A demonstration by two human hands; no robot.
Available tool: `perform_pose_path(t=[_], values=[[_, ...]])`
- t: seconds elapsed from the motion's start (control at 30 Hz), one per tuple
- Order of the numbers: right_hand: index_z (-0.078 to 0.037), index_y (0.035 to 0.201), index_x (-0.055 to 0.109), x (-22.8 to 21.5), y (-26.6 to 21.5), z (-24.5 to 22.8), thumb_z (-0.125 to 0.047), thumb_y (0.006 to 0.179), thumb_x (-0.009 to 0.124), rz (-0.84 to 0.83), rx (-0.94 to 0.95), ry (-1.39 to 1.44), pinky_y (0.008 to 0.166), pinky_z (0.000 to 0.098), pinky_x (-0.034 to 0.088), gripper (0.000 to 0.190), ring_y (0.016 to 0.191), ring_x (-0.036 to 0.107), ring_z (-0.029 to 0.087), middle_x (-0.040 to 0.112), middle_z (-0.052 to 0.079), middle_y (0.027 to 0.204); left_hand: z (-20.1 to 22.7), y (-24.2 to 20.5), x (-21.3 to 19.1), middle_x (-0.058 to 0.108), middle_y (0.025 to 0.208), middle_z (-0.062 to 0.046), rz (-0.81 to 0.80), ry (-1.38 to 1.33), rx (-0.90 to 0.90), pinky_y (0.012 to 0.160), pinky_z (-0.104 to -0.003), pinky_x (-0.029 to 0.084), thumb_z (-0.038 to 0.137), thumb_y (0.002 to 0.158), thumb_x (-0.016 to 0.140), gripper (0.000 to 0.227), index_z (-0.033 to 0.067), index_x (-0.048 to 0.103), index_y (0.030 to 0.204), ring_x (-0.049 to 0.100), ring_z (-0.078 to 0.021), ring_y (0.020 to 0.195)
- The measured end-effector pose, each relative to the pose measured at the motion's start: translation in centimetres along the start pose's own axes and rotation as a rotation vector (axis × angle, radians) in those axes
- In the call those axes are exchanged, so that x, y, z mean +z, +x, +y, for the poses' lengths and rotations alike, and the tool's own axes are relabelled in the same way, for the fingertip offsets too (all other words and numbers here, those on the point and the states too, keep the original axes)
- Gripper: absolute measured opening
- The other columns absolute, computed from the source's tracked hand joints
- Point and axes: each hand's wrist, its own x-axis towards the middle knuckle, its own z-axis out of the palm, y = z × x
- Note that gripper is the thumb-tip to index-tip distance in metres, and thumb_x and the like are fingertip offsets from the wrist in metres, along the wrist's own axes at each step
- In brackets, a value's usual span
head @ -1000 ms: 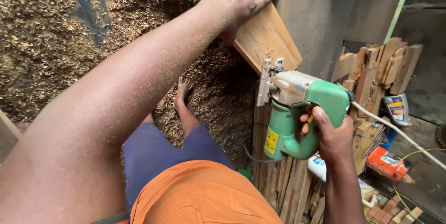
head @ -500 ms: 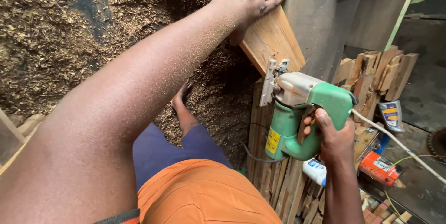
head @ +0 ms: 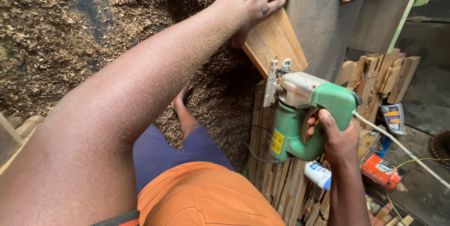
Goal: Cutting a wooden board to shape using a handheld power jigsaw.
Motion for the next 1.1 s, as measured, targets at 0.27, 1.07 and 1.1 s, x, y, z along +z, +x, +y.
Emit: perform_pose_path(t=[0.27,1.07,1.1], values=[[0.001,0.107,0.064,0.1,0.1,-1.0,-0.026,0.097,0.069,-0.032,-0.031,-0.021,0.053,0.032,0.055,0.029,0.063,0.063,0.016,0.068,0.011,0.085,0.3,0.1,0.6,0.043,0.141,-0.011,0.013,-0.042,-0.01,0.109,-0.038,0.033,0.05,0.031,0.1,0.143,0.0077,0.036,0.151,0.037,-0.028,0.133],[0.001,0.109,0.064,-0.7,1.3,-0.8,-0.024,0.098,0.069,-0.066,-0.047,-0.029,0.055,0.0322,0.056,0.027,0.064,0.065,0.017,0.068,0.011,0.084,0.5,-0.1,0.0,0.046,0.14,-0.01,-0.011,0.025,-0.028,0.11,-0.038,0.031,0.053,0.035,0.099,0.141,0.0083,0.036,0.153,0.038,-0.0263,0.132],[0.001,0.109,0.064,-0.7,1.5,-0.8,-0.024,0.098,0.069,-0.068,-0.05,-0.03,0.055,0.0322,0.056,0.027,0.064,0.065,0.017,0.068,0.011,0.084,0.5,-0.1,-0.1,0.046,0.14,-0.01,-0.011,0.026,-0.031,0.11,-0.038,0.031,0.053,0.035,0.099,0.141,0.0083,0.036,0.153,0.038,-0.0263,0.132]])
